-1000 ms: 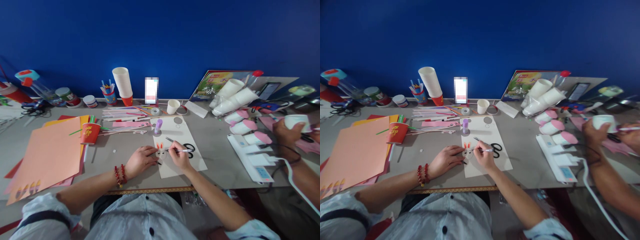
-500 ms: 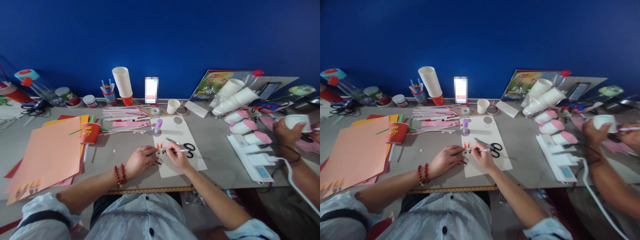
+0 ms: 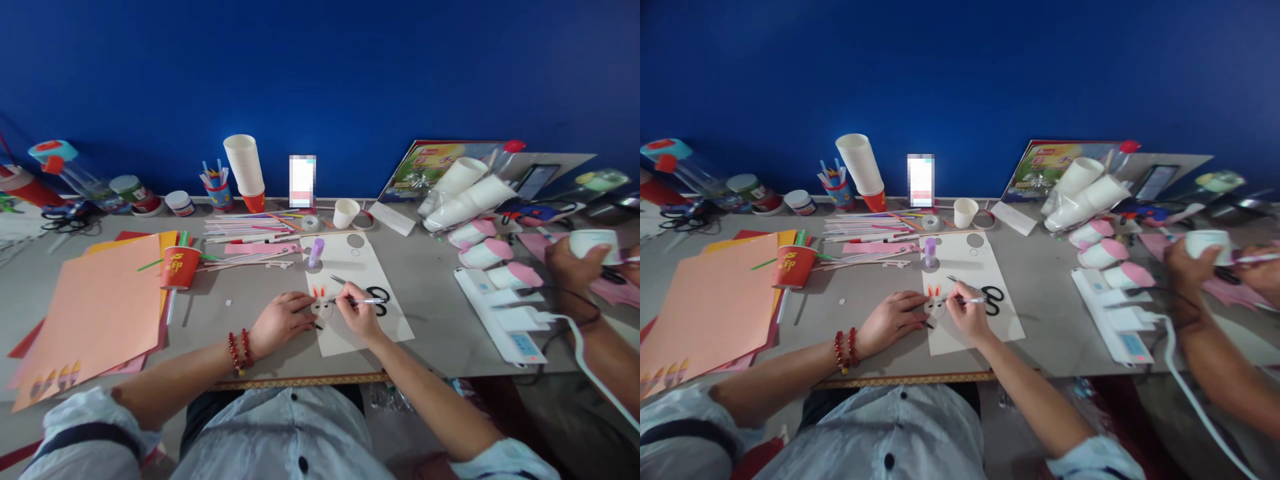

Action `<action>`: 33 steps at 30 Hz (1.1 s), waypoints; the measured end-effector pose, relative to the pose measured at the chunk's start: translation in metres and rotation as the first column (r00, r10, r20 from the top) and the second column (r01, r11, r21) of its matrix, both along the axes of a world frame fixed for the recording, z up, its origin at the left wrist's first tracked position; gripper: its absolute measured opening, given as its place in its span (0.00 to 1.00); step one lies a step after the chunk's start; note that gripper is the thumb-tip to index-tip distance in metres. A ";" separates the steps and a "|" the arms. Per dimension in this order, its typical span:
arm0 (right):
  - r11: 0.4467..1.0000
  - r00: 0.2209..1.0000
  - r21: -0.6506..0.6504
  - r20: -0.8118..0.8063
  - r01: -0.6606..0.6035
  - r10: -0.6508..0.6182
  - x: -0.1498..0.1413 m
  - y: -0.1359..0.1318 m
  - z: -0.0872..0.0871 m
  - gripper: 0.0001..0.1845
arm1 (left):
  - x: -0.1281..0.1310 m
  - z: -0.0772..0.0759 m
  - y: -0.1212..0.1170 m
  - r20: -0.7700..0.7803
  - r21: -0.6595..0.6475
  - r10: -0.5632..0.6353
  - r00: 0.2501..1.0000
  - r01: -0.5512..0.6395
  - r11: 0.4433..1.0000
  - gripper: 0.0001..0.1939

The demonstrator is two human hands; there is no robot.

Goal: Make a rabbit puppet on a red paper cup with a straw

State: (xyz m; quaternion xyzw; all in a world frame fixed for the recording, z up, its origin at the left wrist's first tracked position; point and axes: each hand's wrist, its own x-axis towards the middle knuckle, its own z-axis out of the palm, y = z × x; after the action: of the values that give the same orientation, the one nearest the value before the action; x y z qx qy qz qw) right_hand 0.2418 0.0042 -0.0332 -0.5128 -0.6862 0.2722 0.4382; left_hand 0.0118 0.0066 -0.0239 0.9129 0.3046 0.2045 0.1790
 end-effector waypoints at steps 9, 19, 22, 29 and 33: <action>1.000 0.999 -0.013 0.024 0.021 -0.021 -0.001 0.000 0.001 0.11 | 0.000 0.001 0.000 0.001 -0.006 -0.001 1.000 0.001 1.000 0.13; 0.999 1.000 -0.036 0.015 -0.008 0.009 -0.001 0.001 0.001 0.12 | 0.000 0.001 0.000 0.006 -0.012 -0.004 1.000 0.004 1.000 0.13; 0.999 1.000 -0.039 0.017 -0.010 0.011 -0.001 0.001 0.001 0.11 | 0.000 0.002 0.000 0.006 -0.023 -0.004 1.000 0.004 1.000 0.13; 0.999 1.000 -0.040 0.022 0.007 -0.006 -0.002 0.002 0.002 0.12 | 0.000 0.001 0.000 0.015 -0.015 -0.003 1.000 0.003 1.000 0.13; 0.999 0.999 -0.031 0.034 0.023 -0.022 -0.002 0.002 0.002 0.12 | 0.000 0.001 0.000 0.013 -0.011 -0.006 1.000 0.006 1.000 0.13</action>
State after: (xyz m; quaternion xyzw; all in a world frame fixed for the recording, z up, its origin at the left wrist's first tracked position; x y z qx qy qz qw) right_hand 0.2398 0.0060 -0.0311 -0.5316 -0.6833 0.2694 0.4217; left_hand 0.0119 0.0065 -0.0226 0.9114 0.3018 0.2082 0.1867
